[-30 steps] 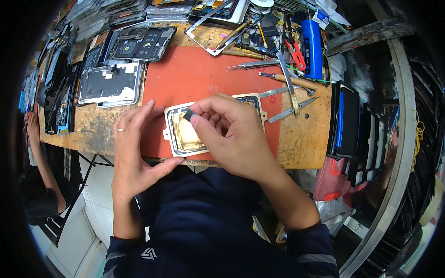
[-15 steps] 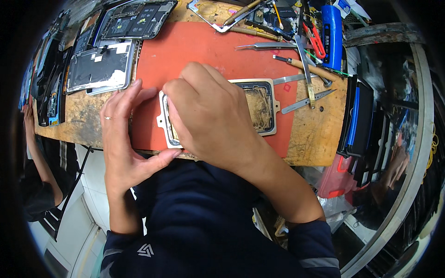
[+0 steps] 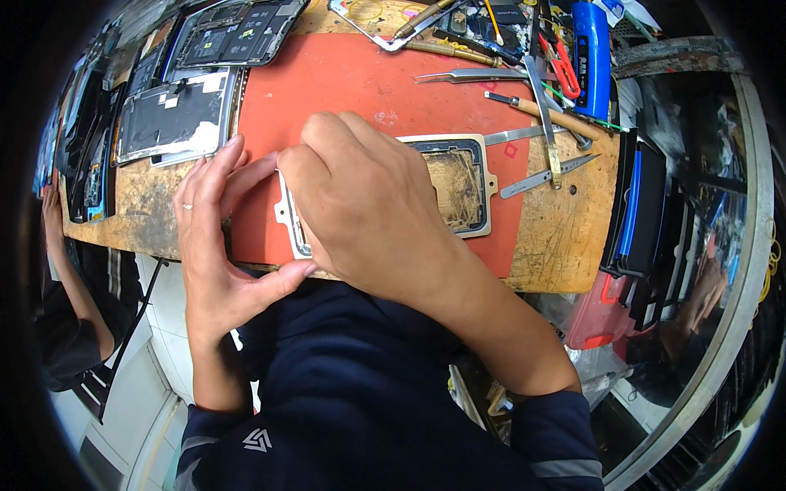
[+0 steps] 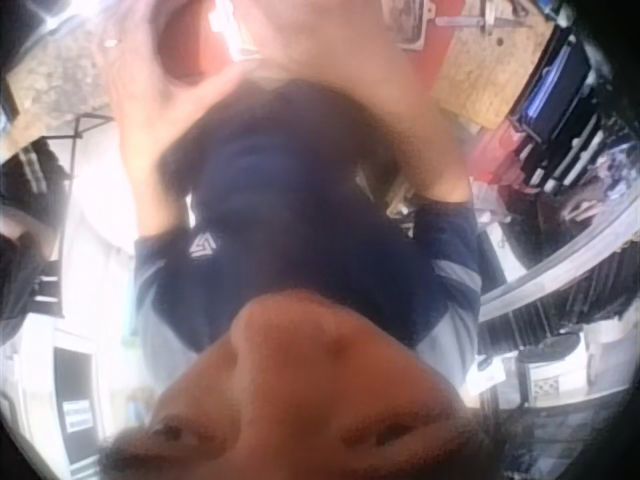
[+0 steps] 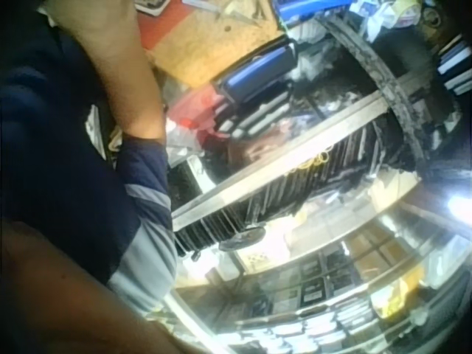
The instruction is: The person uses pliers to cut a black strip, then scrapes residue from a rectangular phone back cover with a metal tool. They apply a small white adhesive strip to the cover and continue scraping the surface. The work occurs at a cluttered electronics repair bench with multiple disassembled devices visible.
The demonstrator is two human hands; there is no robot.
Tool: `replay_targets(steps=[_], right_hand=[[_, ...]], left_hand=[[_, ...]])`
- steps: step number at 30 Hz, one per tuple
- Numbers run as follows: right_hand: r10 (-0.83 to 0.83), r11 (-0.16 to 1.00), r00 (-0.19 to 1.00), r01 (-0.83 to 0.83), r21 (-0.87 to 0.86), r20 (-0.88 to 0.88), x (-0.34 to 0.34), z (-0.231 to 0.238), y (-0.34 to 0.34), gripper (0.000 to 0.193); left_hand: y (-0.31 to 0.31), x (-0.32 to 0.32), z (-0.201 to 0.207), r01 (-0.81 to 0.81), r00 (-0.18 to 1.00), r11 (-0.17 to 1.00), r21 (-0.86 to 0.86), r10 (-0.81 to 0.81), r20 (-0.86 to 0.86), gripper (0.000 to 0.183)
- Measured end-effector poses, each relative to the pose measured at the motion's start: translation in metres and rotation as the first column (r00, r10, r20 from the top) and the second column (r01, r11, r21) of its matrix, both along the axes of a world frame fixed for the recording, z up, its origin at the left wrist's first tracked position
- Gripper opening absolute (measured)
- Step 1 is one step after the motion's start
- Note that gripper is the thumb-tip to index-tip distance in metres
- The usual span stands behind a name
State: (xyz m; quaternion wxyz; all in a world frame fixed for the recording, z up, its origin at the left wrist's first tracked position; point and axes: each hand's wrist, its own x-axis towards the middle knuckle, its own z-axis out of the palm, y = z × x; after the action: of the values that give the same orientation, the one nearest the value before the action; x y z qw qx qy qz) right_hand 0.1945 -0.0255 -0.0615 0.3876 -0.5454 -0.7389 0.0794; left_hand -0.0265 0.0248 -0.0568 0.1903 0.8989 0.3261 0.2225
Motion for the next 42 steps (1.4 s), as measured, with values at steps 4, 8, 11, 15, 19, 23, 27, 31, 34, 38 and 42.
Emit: replay_targets(steps=[4,8,11,15,19,23,27,31,34,38,42], right_hand=[[0.020,1.000,1.000,-0.020,-0.017,0.010,0.002,0.002,0.001,0.020],[0.037,0.999,0.999,-0.037,-0.023,0.005,0.002,0.003,0.001,0.023],[0.050,0.999,0.999,-0.050,-0.020,0.005,0.003,0.003,0.001,0.026],[0.070,0.997,0.998,-0.070,-0.015,0.002,0.004,0.002,0.000,0.030],[0.092,0.996,0.996,-0.092,-0.014,-0.003,0.005,0.001,-0.001,0.032],[0.116,0.993,0.993,-0.116,-0.009,-0.014,0.006,0.002,-0.002,0.032],[0.136,0.991,0.991,-0.136,-0.007,-0.016,0.007,0.003,-0.005,0.032],[0.160,0.987,0.987,-0.160,0.004,-0.025,0.007,0.004,-0.007,0.031],[0.181,0.983,0.983,-0.181,-0.026,0.011,0.007,0.005,-0.010,0.033],[0.179,0.984,0.982,-0.180,-0.010,-0.052,0.006,0.006,-0.013,0.027],[0.185,0.982,0.983,-0.185,-0.031,-0.021,0.004,0.006,-0.016,0.026]], left_hand=[[-0.001,0.001,0.000,-0.005,1.000,1.000,-0.007,0.005,-0.004,0.125],[-0.001,0.001,0.000,-0.011,1.000,1.000,-0.010,0.010,-0.007,0.126],[-0.001,0.001,-0.001,-0.008,1.000,1.000,-0.007,0.008,0.003,0.126],[-0.001,0.000,-0.001,-0.006,1.000,1.000,0.004,0.006,0.006,0.126],[0.000,0.000,-0.001,0.003,1.000,1.000,0.004,-0.003,0.006,0.127],[0.000,0.000,-0.001,-0.002,1.000,1.000,0.007,0.002,0.000,0.127],[0.000,0.001,-0.001,-0.008,1.000,1.000,0.016,0.008,-0.003,0.125],[-0.001,0.004,-0.002,-0.024,0.999,0.999,0.049,0.022,0.043,0.120],[-0.001,0.005,-0.003,-0.026,0.998,0.998,0.055,0.023,0.051,0.119],[-0.001,0.005,-0.003,-0.026,0.999,0.998,0.057,0.024,0.043,0.119],[-0.001,0.005,-0.003,-0.024,0.998,0.998,0.062,0.020,0.052,0.118]])
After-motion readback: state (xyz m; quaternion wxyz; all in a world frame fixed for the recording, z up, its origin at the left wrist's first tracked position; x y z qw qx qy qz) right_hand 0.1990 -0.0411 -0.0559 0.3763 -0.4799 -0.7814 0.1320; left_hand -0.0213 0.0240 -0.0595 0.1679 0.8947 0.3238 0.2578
